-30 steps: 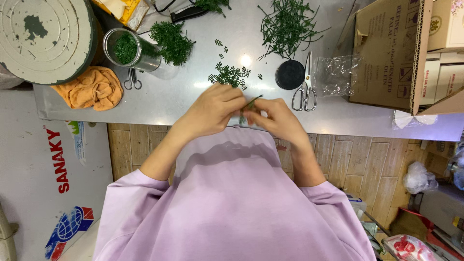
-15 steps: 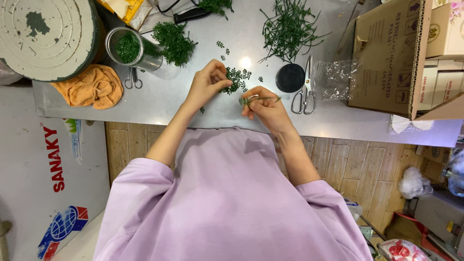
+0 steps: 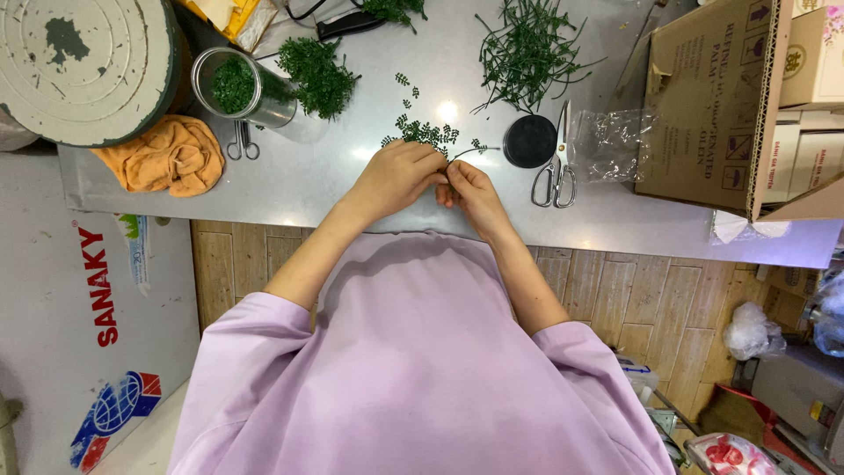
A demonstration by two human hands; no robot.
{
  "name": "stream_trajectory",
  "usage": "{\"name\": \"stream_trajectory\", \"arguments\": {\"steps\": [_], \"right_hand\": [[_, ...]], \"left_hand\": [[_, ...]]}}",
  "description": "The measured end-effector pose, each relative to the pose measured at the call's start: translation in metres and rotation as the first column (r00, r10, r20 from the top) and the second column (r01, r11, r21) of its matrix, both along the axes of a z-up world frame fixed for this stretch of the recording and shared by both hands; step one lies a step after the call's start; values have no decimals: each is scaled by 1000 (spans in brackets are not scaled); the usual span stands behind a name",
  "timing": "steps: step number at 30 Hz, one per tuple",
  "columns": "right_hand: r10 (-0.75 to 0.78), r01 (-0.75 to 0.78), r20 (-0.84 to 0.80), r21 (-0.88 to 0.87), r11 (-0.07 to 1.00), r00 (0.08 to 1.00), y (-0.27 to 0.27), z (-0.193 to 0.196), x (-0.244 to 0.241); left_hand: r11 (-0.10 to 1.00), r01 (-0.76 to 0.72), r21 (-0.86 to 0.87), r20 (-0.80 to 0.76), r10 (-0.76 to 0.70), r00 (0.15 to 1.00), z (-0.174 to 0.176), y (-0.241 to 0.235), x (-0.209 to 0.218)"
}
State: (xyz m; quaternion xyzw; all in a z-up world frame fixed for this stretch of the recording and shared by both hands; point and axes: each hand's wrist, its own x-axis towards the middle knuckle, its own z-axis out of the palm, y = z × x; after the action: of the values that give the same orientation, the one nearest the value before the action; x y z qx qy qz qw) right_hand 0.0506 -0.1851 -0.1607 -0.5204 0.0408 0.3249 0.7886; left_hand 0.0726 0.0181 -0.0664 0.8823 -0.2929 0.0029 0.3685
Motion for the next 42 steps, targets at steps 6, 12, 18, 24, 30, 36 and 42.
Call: {"name": "stream_trajectory", "arguments": {"steps": [6,12,18,24,30,36,42], "right_hand": [[132,-130,115,-27,991,985,-15,3,-6],[227,-258,122,451,854,966,-18,8,-20],[-41,2,51,599,801,998,-14,37,-11],[347,63,455,-674,736,820,3,27,17],[62,168,525,-379,910,849,6,16,16],[-65,61,300,22,998,952,13,36,3],[-140,191,-130,732,655,982,11,62,-6]], "left_hand": [[991,21,-132,-214,-49,976,17,8,-8],[774,110,-623,-531,-522,667,11,15,-16],[589,-262,-765,-613,-540,577,-32,18,-22],[570,-404,-715,-677,-421,604,-48,23,-17],[751,-419,-511,-781,-201,591,-55,21,-20],[771,-328,-545,-776,-317,546,-56,6,-26],[175,-448,-877,-432,-695,575,-55,-5,-40]]}}
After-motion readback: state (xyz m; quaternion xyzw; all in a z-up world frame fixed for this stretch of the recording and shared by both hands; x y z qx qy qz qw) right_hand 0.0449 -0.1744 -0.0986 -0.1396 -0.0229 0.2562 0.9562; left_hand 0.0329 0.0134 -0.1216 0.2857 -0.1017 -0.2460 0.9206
